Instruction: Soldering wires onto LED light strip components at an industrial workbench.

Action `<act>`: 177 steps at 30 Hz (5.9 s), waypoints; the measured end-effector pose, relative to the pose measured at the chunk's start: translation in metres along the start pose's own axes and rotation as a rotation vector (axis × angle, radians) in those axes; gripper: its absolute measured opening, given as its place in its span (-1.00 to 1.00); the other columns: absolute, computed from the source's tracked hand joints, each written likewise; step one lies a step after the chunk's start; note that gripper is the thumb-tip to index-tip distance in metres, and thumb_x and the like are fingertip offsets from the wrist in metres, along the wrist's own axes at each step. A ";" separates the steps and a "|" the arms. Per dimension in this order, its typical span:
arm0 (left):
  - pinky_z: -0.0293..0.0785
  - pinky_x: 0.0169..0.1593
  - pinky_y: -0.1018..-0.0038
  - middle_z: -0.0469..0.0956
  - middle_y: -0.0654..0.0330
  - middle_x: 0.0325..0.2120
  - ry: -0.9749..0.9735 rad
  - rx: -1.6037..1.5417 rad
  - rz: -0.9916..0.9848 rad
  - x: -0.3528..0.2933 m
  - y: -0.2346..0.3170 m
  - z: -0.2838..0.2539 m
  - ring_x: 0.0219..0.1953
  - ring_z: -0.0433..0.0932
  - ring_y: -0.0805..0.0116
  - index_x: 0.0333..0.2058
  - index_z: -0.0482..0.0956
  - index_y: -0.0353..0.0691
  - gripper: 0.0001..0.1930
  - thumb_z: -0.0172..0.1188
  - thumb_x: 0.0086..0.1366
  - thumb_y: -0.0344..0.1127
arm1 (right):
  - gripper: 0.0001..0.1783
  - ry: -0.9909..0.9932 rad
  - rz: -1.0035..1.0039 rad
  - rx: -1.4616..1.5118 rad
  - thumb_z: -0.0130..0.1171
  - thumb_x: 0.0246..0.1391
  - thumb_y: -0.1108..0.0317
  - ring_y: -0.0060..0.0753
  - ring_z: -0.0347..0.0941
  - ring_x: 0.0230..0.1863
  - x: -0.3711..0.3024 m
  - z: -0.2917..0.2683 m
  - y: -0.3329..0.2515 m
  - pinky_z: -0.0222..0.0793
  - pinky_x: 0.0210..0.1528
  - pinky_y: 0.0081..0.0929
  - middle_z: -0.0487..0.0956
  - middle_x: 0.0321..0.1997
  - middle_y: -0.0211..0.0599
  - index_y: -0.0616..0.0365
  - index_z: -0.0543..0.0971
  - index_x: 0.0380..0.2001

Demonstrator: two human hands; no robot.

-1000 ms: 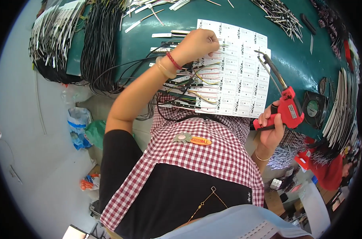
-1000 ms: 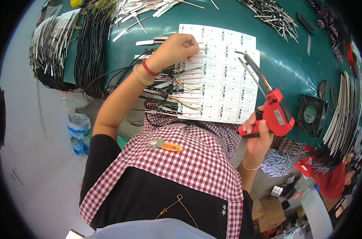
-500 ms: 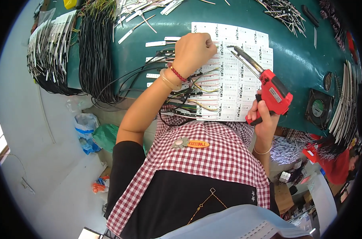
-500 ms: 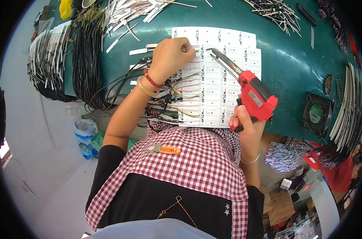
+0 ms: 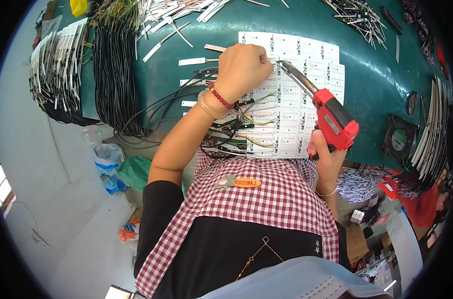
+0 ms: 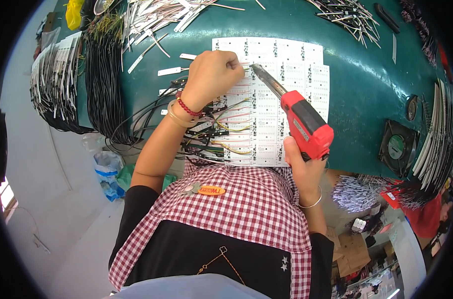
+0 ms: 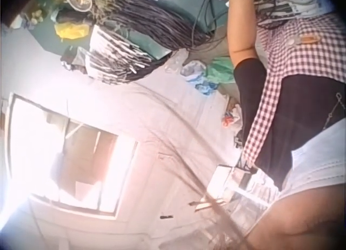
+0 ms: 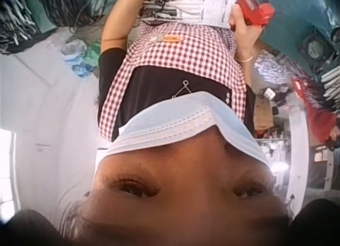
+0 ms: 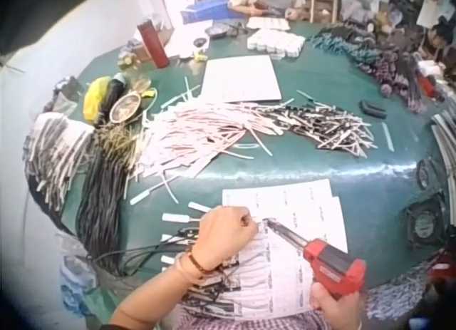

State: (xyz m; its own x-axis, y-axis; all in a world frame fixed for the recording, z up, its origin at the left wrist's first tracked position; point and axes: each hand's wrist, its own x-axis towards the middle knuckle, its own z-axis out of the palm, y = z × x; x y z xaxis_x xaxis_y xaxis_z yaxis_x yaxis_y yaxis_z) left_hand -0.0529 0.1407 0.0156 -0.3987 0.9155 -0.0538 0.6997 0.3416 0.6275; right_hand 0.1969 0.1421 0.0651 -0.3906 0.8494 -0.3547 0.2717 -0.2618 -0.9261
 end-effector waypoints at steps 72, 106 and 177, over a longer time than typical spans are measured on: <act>0.43 -0.44 0.29 0.51 0.01 -0.66 -0.044 0.043 0.069 -0.007 0.002 -0.005 -0.57 0.51 0.01 -0.59 0.57 -0.26 -0.87 0.13 -0.01 -0.33 | -0.77 -0.013 0.006 0.062 -0.01 0.14 0.42 -0.65 0.20 -0.74 -0.007 -0.002 0.005 0.19 -0.65 -0.63 0.33 -0.70 -0.41 0.37 0.36 -0.19; 0.41 -0.44 0.25 0.49 -0.03 -0.68 -0.079 0.055 0.078 -0.002 0.000 -0.004 -0.56 0.49 -0.02 -0.61 0.56 -0.26 -0.87 0.12 -0.03 -0.34 | -0.72 -0.015 0.020 0.141 -0.01 0.15 0.36 -0.63 0.20 -0.76 -0.007 0.004 0.003 0.21 -0.67 -0.60 0.34 -0.69 -0.37 0.33 0.36 -0.14; 0.41 -0.32 0.22 0.46 0.09 -0.47 0.242 0.180 -0.072 -0.060 -0.056 -0.068 -0.37 0.47 0.03 -0.47 0.47 -0.25 -0.89 0.08 0.14 -0.35 | -0.57 -0.105 -0.117 0.966 -0.07 0.22 0.11 0.07 -0.04 0.34 -0.005 -0.064 0.069 -0.18 0.37 0.07 0.14 0.26 0.13 0.20 0.25 0.00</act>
State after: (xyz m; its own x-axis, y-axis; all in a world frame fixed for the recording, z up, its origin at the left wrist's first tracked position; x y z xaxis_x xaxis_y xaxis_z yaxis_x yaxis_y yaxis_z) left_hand -0.1080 0.0523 0.0367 -0.5655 0.8178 0.1071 0.7499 0.4557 0.4795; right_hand 0.2742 0.1493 0.0114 -0.4586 0.8610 -0.2198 -0.5930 -0.4807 -0.6460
